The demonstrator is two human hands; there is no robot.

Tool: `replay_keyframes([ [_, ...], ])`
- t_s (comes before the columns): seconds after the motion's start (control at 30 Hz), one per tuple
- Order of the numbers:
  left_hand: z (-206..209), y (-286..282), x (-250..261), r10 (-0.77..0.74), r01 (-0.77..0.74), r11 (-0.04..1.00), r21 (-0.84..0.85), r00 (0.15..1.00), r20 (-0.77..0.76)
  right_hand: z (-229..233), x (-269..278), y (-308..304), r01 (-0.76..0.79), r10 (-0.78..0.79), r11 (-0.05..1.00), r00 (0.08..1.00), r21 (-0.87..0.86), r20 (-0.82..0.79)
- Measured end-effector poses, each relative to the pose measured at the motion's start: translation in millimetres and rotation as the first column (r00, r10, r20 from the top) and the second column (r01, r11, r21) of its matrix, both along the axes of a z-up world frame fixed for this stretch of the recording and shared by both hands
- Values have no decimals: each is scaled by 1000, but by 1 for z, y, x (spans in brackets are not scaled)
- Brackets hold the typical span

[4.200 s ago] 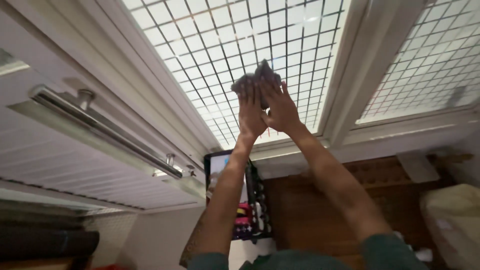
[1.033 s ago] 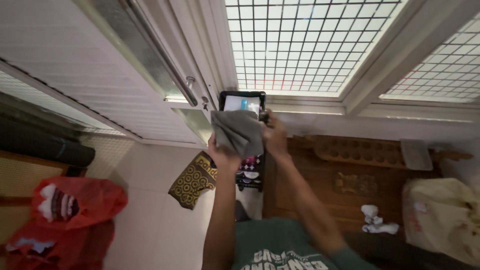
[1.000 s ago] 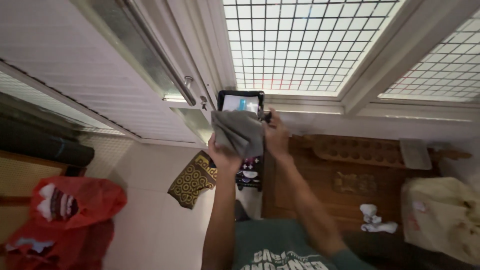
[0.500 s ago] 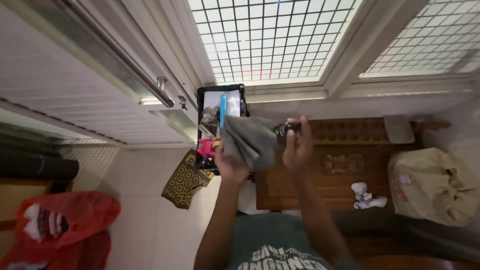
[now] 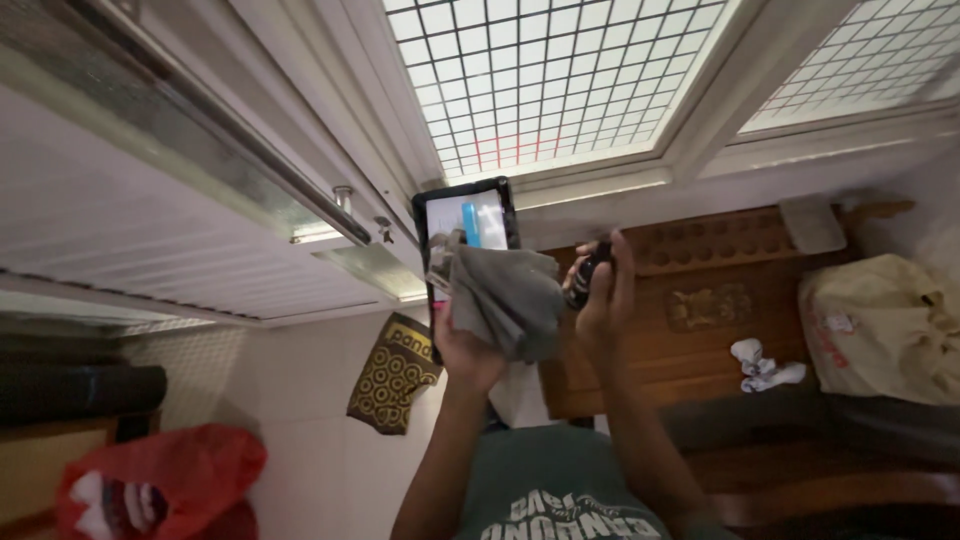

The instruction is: The person is cleaning the glass of a white door using a cloth and a spray cleaner.

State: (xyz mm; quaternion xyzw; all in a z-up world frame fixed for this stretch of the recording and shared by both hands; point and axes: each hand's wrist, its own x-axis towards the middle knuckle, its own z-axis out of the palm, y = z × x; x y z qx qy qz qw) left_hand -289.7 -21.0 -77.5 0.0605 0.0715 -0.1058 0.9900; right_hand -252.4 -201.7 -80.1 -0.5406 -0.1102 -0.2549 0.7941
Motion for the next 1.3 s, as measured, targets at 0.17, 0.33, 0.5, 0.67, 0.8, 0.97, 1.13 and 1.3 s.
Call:
replay_keyframes([
  [0.17, 13, 21, 14, -12, 12, 999, 48, 1000, -9, 18, 12, 14, -184, 248, 903, 961, 389, -121],
  [0.33, 7, 49, 27, -24, 26, 999, 24, 997, -79, 27, 21, 27, -496, 634, 486, 767, 720, 100],
  [0.5, 3, 62, 33, -69, 67, 998, -17, 992, -109, 32, 16, 36, -574, 714, 273, 659, 772, 237],
  [0.67, -9, 53, 37, -40, 40, 999, -1, 996, -74, 27, 22, 29, -435, 534, 768, 840, 470, -96],
  [0.8, 1, 27, 37, 33, -31, 999, 21, 996, -86, 25, 38, -6, -353, 406, 913, 837, 204, -368],
  [0.97, 5, 3, 36, 100, -99, 995, 22, 992, -70, 25, 40, -62, -359, 429, 899, 838, 249, -339],
  [1.13, -20, -11, 29, 80, -78, 995, -66, 996, 31, 41, 30, -77, -64, 168, 765, 980, 641, -103],
  [1.3, 2, -24, 24, 139, -137, 990, -23, 987, 84, 58, 34, -67, 2, 59, 791, 995, 611, -81],
])
